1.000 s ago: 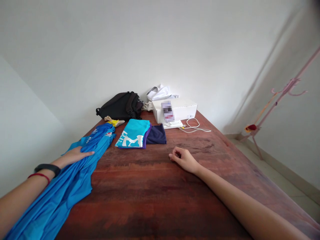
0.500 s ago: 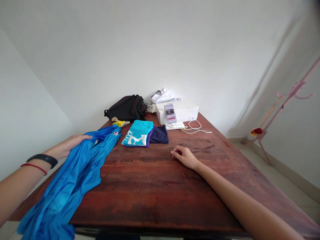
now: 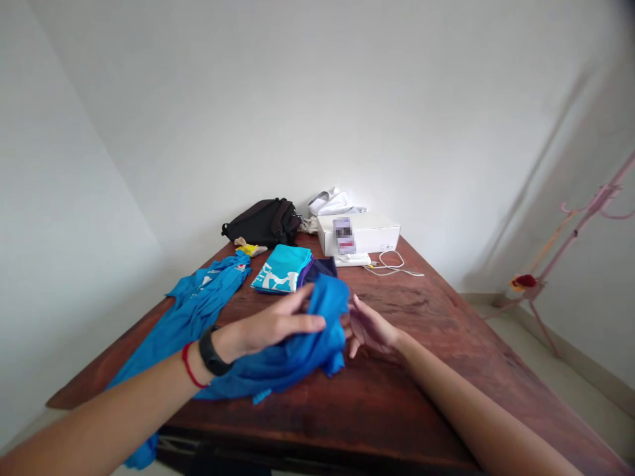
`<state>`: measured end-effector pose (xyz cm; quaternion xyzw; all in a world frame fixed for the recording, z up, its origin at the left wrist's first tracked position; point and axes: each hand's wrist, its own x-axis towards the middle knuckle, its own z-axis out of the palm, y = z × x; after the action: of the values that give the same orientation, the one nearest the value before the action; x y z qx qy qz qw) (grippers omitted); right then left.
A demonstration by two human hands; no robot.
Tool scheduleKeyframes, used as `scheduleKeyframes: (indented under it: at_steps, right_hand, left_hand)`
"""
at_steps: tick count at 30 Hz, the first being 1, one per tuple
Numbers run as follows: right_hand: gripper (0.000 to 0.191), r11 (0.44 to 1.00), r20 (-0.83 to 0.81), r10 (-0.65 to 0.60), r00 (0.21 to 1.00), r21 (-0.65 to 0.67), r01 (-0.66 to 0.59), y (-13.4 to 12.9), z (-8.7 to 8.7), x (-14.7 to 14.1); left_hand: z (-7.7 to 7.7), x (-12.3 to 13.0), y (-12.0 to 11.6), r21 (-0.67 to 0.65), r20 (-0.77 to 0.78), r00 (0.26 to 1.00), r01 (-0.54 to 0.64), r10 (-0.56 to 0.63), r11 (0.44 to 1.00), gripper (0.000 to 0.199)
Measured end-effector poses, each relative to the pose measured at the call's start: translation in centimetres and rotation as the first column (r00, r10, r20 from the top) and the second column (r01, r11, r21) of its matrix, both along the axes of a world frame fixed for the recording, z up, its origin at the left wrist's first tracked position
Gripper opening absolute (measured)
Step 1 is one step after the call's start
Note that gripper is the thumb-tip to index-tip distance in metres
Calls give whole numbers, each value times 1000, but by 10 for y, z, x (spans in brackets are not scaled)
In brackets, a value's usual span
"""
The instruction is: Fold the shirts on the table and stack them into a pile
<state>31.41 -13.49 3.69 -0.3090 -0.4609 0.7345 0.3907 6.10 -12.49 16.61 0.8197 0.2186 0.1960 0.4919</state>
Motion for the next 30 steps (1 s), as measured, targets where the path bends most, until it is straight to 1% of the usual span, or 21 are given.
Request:
scheduleKeyframes:
  at_steps: [1,2,3,4,5,6,7,9,10,13,16,17,18,20,21,23,26,30]
  right_hand:
    - [75,998,-17,26,1000,-53,-27,-2,1,-2]
    - [75,995,-38,34,999,-93,-38,-4,0,-3]
    - [74,992,-61,30,998,-117,-37,-4,-1,-4]
    - [73,991,-79,23,997,-131,-33,-3,-2,-4]
    - [70,991,-87,4,996,-134,-15,-1,-4,-3]
    - [65,992,-83,-38,996,-127,27,1,-5,0]
    - [58,990,-69,-95,993,-115,87,4,-7,3]
    - [45,973,-24,-222,975,-66,220,10,-10,11]
    - [43,957,-3,-289,957,-35,288,13,-11,16]
    - [42,881,34,-472,881,24,472,21,-11,28]
    - [36,789,53,-614,788,30,613,27,-13,35]
    - [33,770,65,-637,768,25,637,28,-15,36]
    - [32,762,82,-646,759,13,647,29,-16,37]
    - [31,771,115,-631,767,-15,636,30,-19,36]
    - [32,780,129,-618,776,-25,625,30,-21,36]
    - [34,789,151,-602,784,-35,613,30,-22,35]
    - [37,789,179,-598,781,-40,613,29,-22,33]
    - [44,798,174,-588,790,-33,602,28,-22,32]
  left_hand:
    - [-11,14,-8,-124,-106,978,167,-181,978,74]
    - [-23,26,-14,-197,-208,930,262,-302,945,74]
    - [-34,36,-19,-201,-298,879,324,-373,925,75]
    - [-46,45,-21,-150,-361,845,365,-394,919,76]
    - [-58,51,-23,-94,-397,830,388,-392,917,76]
    - [-68,55,-23,-39,-413,830,396,-376,917,74]
    - [-77,58,-22,11,-399,848,386,-350,923,69]
    - [-91,60,-18,85,-318,903,331,-289,940,57]
    - [-95,60,-15,121,-259,932,292,-254,949,50]
    - [-105,59,-2,197,-130,976,197,-174,960,37]
    - [-118,58,14,256,-87,994,80,-59,963,28]
    - [-123,57,19,289,-80,997,27,-4,957,27]
    - [-128,55,24,330,-78,995,-25,54,944,27]
    - [-138,50,33,432,-88,985,-99,151,896,31]
    - [-142,46,36,482,-97,980,-109,176,869,35]
    - [-146,39,41,545,-113,977,-92,181,833,40]
    - [-150,33,46,558,-113,978,-82,174,826,41]
    - [-159,34,52,543,-118,962,-146,247,827,49]
